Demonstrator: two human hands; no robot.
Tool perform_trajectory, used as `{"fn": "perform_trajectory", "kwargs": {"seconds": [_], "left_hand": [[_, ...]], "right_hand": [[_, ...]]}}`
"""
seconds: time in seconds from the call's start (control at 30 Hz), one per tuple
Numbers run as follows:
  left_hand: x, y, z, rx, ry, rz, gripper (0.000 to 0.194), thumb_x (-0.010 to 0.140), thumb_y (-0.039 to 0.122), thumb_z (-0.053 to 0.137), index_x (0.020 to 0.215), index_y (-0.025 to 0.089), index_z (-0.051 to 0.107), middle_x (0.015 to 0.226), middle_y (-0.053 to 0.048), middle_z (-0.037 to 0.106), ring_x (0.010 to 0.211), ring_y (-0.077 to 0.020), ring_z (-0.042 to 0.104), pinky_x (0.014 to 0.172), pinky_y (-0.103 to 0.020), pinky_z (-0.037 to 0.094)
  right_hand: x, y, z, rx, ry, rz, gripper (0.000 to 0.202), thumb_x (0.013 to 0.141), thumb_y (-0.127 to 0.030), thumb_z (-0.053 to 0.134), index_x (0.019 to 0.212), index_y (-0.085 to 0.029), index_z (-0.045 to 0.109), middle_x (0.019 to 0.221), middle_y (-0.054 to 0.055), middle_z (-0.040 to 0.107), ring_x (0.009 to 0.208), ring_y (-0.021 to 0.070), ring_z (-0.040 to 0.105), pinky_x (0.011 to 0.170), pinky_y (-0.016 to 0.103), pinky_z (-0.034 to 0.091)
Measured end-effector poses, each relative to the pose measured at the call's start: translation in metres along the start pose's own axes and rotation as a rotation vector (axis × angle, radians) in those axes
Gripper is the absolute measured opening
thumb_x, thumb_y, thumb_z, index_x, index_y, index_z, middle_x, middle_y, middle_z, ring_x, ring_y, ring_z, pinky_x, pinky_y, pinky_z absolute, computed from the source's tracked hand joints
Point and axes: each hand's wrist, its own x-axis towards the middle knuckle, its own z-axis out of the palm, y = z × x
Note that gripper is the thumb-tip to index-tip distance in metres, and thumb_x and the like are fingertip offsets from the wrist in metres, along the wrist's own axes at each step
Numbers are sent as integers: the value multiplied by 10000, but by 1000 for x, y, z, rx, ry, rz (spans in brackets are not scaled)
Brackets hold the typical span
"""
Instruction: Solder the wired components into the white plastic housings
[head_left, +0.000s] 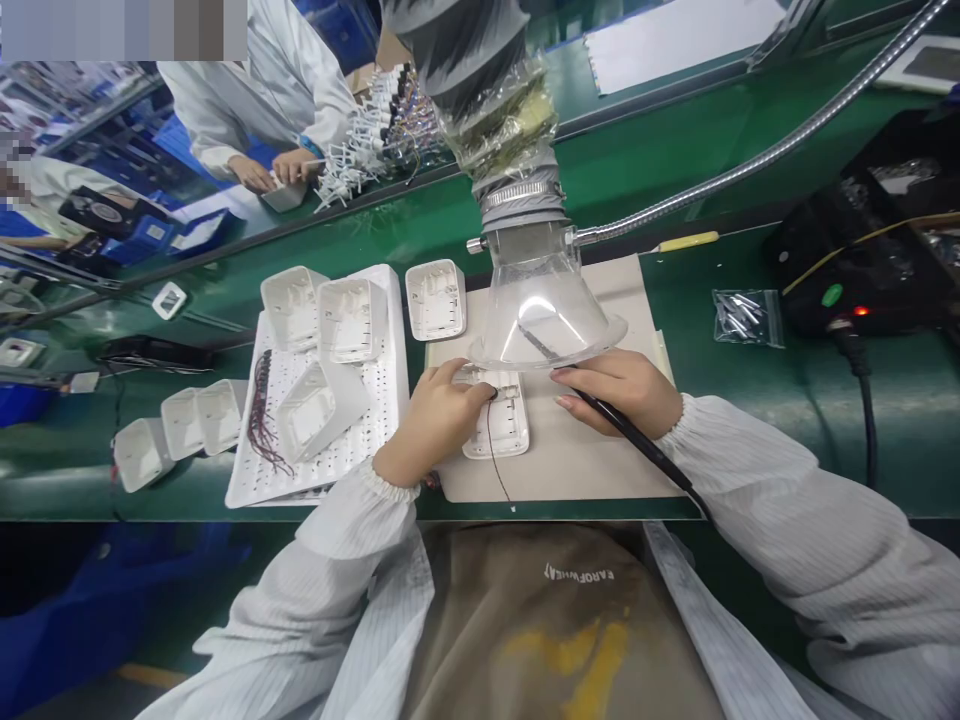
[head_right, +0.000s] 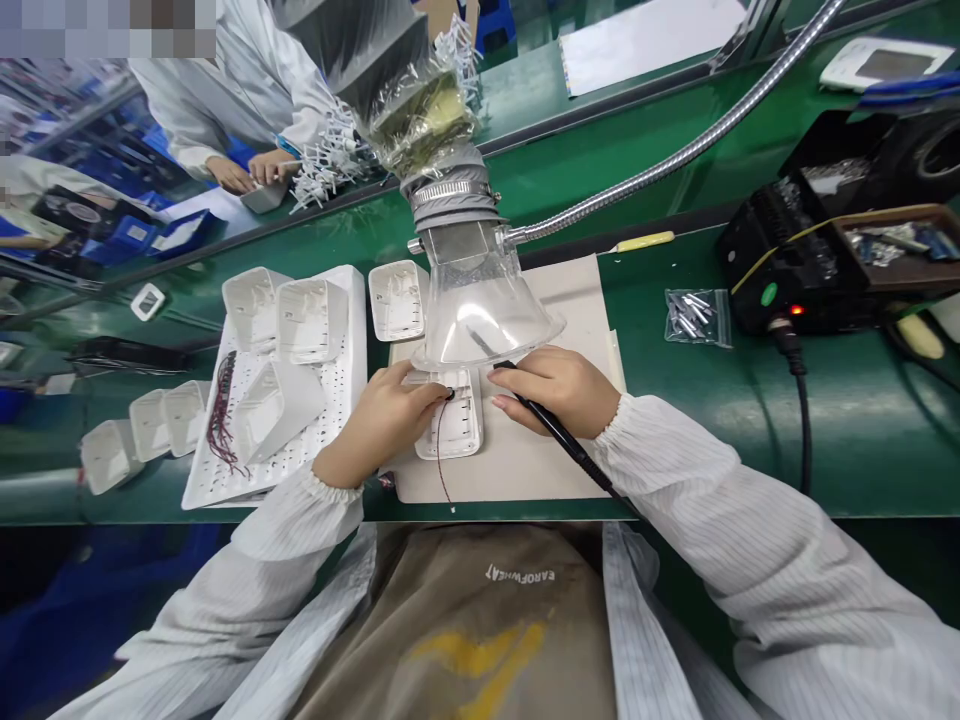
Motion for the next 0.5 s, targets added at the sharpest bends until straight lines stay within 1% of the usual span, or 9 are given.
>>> {"fn": "perform_trajectory", "kwargs": {"seconds": [0.07,0.13,0.2,0.27,0.3,0.33,0.4,0.43,0.5], "left_hand": [[-3,3,-10,-13,-67,83,191,926,130,565,1027,134,726,737,-140,668,1188,-414,583,860,-545,543],[-10,8,-20,-53,-140,159,281,939,220,584,1183,121,681,775,-155,680,1252,-434,533,886,-543,540],[-19,15,-27,-102,-189,176,481,931,366,621,1336,110,587,845,-169,700,1300,-468,478,898,-560,537],[-28,25,-29,-142,-185,151,715,873,552,666,1403,96,514,960,-189,714,1311,-507,443,909,-607,520],[-31,30,-27,-155,-156,139,796,838,612,684,1410,91,499,1034,-198,713,1304,-517,442,928,-634,502],[-34,34,-23,-163,-106,132,824,818,633,698,1404,89,497,1108,-204,703,1284,-514,460,951,-653,483],[-36,42,-14,-173,18,127,754,840,578,708,1377,89,508,1203,-202,680,1216,-469,529,992,-656,459],[-37,44,-8,-178,75,124,696,863,536,702,1361,87,516,1218,-197,677,1179,-440,559,1006,-648,454],[-37,48,1,-189,155,111,659,879,537,684,1329,79,535,1230,-195,674,1134,-412,583,1018,-642,450]], "right_hand": [[1,0,-1,-4,12,3,129,939,-223,621,1042,-153,657,874,72,755,761,188,720,685,307,601],[2,-2,-4,18,31,13,121,936,-210,611,1044,-181,657,860,44,757,731,171,715,674,299,602],[4,-4,-10,111,44,46,111,921,-216,642,1031,-212,660,858,24,762,731,169,723,699,305,618],[6,-6,-17,252,17,111,90,907,-235,679,995,-237,662,880,18,768,770,177,740,720,300,629],[7,-8,-19,321,-15,157,87,904,-245,687,986,-244,658,875,14,767,772,176,743,715,289,630],[7,-8,-21,382,-59,210,103,905,-249,685,1001,-246,649,839,4,760,743,169,739,710,279,628],[7,-9,-23,475,-164,311,171,912,-249,666,1074,-239,614,706,-39,714,616,142,697,739,274,627],[6,-10,-22,510,-219,341,190,913,-251,657,1093,-233,598,649,-62,679,555,129,662,787,287,627],[5,-10,-18,537,-315,338,160,913,-255,645,1061,-223,596,618,-78,646,514,114,628,913,335,607]]}}
